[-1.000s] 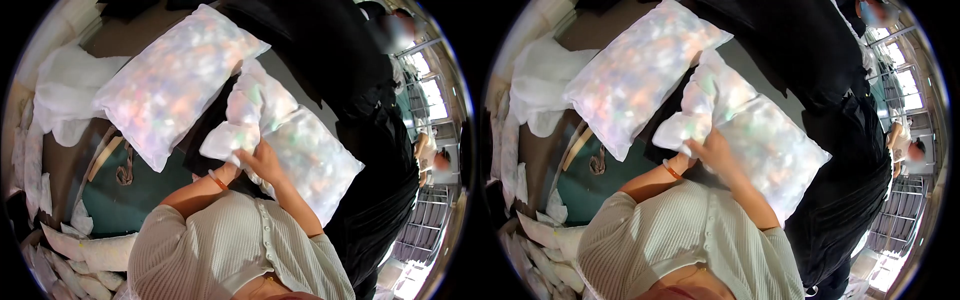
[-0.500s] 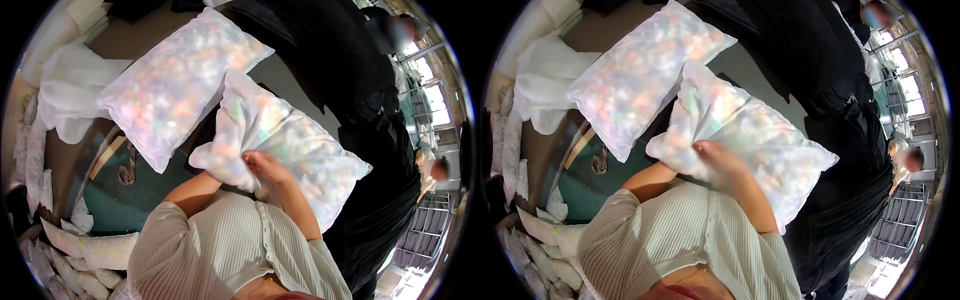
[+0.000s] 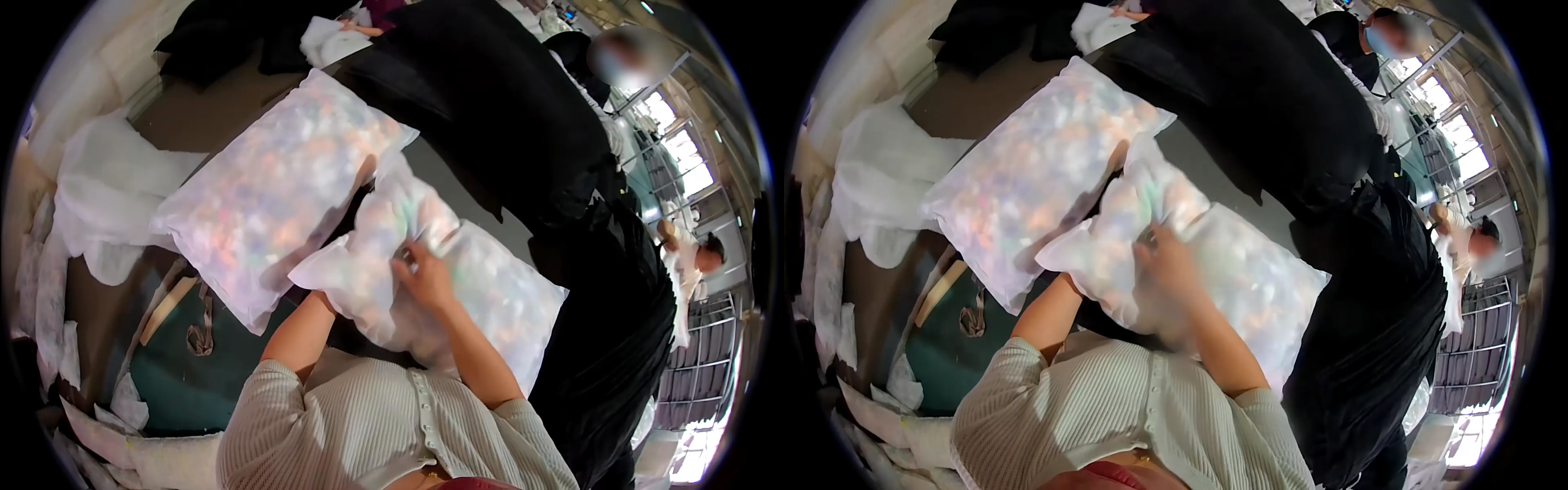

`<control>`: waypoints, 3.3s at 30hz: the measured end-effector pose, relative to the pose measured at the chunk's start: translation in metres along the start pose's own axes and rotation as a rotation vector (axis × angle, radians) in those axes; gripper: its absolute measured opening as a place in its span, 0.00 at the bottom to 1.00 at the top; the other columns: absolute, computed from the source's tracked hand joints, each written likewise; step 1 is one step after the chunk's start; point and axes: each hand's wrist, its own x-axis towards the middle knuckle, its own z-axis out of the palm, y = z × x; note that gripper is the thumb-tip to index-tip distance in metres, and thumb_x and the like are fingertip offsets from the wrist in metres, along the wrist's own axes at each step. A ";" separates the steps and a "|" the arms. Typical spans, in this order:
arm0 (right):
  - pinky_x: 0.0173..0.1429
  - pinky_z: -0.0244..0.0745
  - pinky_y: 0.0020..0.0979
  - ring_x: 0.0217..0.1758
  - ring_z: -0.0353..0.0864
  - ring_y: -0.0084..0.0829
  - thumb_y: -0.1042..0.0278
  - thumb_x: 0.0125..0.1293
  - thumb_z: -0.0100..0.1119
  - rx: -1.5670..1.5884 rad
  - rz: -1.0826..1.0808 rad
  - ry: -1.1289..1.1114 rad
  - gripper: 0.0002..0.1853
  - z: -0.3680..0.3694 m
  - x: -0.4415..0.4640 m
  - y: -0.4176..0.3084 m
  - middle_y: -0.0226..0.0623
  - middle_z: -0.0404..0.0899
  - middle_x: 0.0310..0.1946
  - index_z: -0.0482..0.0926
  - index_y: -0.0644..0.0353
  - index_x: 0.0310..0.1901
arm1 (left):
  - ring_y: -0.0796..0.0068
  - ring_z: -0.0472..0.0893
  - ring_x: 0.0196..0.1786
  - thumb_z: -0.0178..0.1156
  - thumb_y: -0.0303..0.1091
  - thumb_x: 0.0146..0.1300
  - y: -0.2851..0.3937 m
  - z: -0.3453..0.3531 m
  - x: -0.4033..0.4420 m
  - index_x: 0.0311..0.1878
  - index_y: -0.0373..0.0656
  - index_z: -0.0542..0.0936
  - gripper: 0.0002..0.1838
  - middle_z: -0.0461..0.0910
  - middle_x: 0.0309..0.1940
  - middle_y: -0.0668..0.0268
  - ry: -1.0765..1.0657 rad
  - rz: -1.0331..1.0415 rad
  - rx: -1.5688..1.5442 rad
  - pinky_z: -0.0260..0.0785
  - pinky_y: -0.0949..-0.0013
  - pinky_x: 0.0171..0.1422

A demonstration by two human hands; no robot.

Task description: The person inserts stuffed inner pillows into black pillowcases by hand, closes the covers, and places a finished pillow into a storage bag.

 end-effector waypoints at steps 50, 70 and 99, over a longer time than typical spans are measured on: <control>0.38 0.75 0.44 0.36 0.82 0.46 0.50 0.59 0.65 0.018 0.277 -0.040 0.24 -0.059 -0.052 -0.037 0.51 0.80 0.37 0.72 0.65 0.40 | 0.69 0.78 0.55 0.59 0.38 0.65 -0.034 -0.025 -0.008 0.61 0.40 0.75 0.22 0.79 0.54 0.62 -0.114 -0.434 0.212 0.70 0.65 0.60; 0.58 0.70 0.39 0.56 0.75 0.42 0.66 0.64 0.55 0.653 -0.054 0.206 0.16 -0.038 -0.036 0.004 0.47 0.77 0.50 0.75 0.63 0.52 | 0.68 0.76 0.59 0.56 0.38 0.68 -0.021 -0.062 0.026 0.62 0.42 0.73 0.21 0.78 0.56 0.62 -0.041 -0.502 0.212 0.68 0.63 0.64; 0.70 0.63 0.38 0.66 0.69 0.50 0.51 0.67 0.55 0.263 1.001 1.268 0.28 -0.089 -0.351 0.195 0.53 0.72 0.62 0.72 0.62 0.63 | 0.59 0.52 0.79 0.42 0.46 0.74 -0.108 0.132 0.035 0.75 0.45 0.59 0.30 0.57 0.76 0.60 -0.537 0.408 1.552 0.35 0.48 0.79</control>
